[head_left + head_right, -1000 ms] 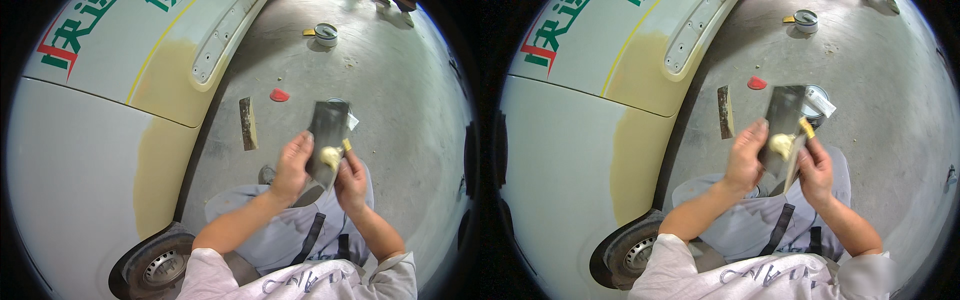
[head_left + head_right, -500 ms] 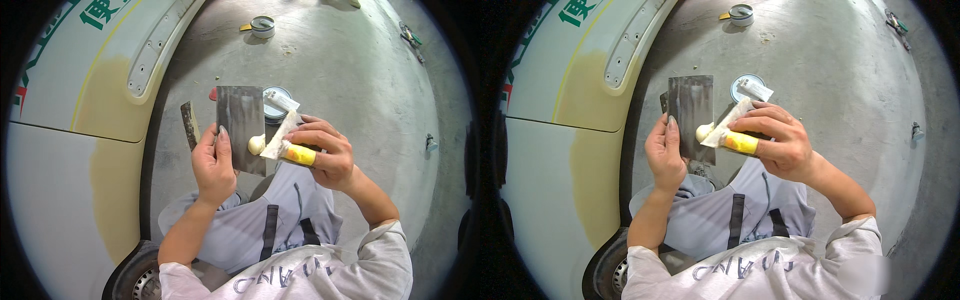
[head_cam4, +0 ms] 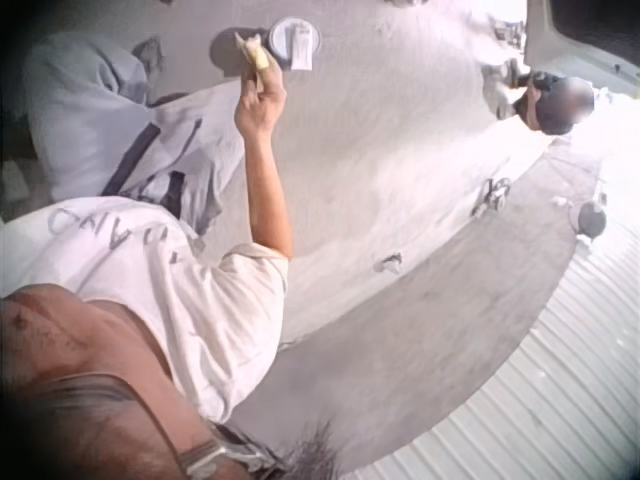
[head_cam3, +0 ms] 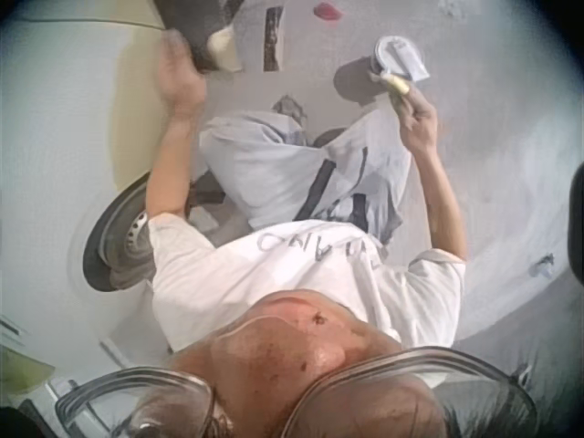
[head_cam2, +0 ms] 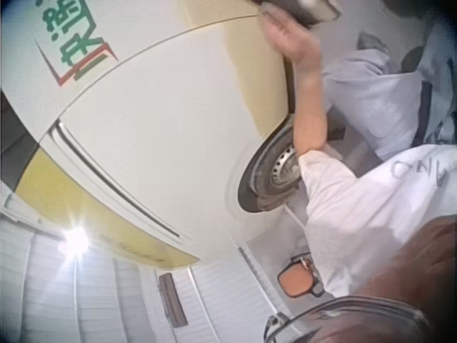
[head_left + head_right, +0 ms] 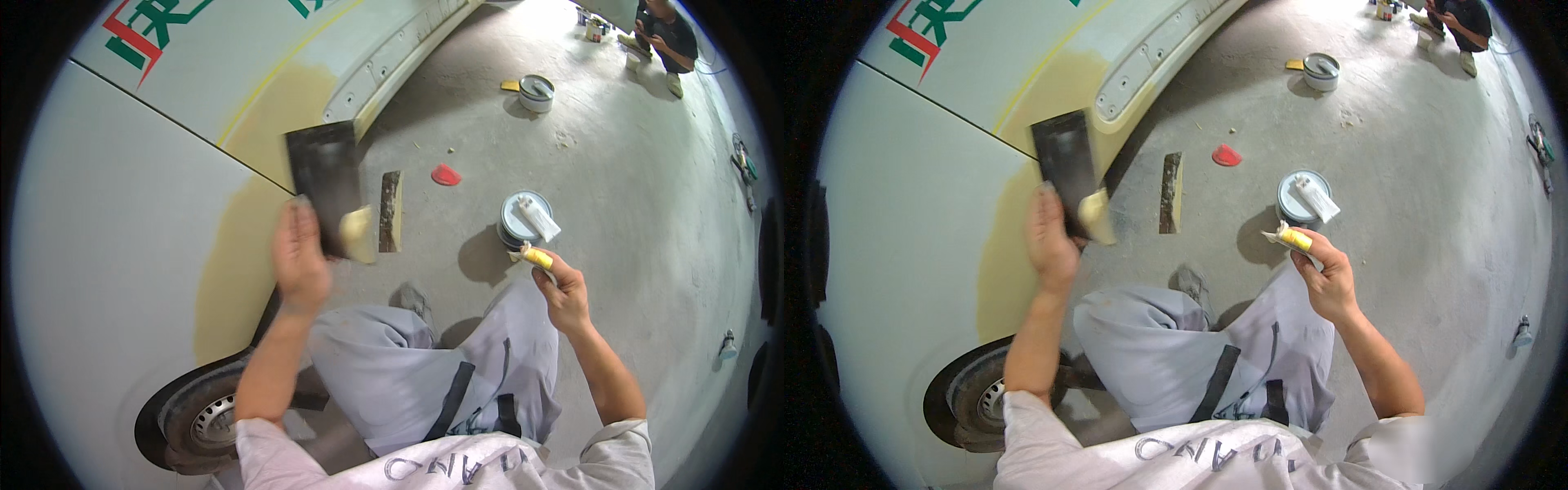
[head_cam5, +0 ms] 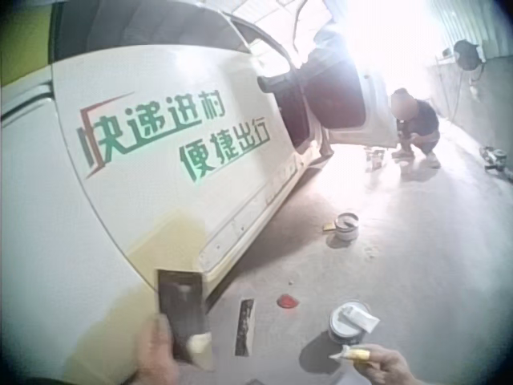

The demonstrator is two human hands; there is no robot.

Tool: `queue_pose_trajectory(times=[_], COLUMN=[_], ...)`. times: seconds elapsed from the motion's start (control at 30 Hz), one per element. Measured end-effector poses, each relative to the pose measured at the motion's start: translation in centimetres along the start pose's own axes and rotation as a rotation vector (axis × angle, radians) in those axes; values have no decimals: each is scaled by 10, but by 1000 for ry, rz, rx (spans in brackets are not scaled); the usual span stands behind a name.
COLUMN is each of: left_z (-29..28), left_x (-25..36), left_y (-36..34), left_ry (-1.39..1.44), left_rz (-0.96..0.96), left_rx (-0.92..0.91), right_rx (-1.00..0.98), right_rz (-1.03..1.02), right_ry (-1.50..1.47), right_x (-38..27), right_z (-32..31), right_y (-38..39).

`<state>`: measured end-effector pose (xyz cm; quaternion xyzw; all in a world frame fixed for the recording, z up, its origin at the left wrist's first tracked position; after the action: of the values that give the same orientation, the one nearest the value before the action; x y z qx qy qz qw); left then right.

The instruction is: The person applies body filler to a vehicle's side panel and wheel arch using a metal scraper and a red plastic spreader. They transfer filler from a tube onto the scraper, spread it on the panel, then work the wheel arch area while sitting on the floor.

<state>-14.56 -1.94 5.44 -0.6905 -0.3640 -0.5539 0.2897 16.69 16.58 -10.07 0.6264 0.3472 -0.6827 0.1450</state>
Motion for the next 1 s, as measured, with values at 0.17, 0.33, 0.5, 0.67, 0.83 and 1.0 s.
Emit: queue_pose_trajectory(times=[0.17, 0.33, 0.5, 0.67, 0.83, 1.0], left_z=[-156, -266, -312, -321, -307, -302], left_x=[89, 152, 154, 129, 128, 135], left_y=[-11, -52, -105, -128, -112, -131], left_ry=[-580, -814, -851, -812, -905, -637], left_rz=[533, 830, 847, 902, 920, 709], left_rx=[454, 644, 593, 582, 698, 467], right_rx=[45, 137, -64, -293, -266, -150], right_rz=[132, 167, -298, -704, -958, -1145], right_ry=[-188, -172, 133, 424, 445, 415], right_x=[38, 45, -23, -69, -94, -110], right_z=[14, 59, 144, 245, 318, 385], right_y=[-6, -50, -141, -216, -256, -297])
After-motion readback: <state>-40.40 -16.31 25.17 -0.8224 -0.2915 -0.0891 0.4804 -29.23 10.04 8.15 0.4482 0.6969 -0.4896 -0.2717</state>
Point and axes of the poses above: each hand's wrist, its own y-axis away from the middle knuckle, its own z-axis out of the palm, x = y × z, the point moved 9 cm from there along -y, towards the middle knuckle, and after that the axes turned 15 degrees about -z, right-handed, at the moved point
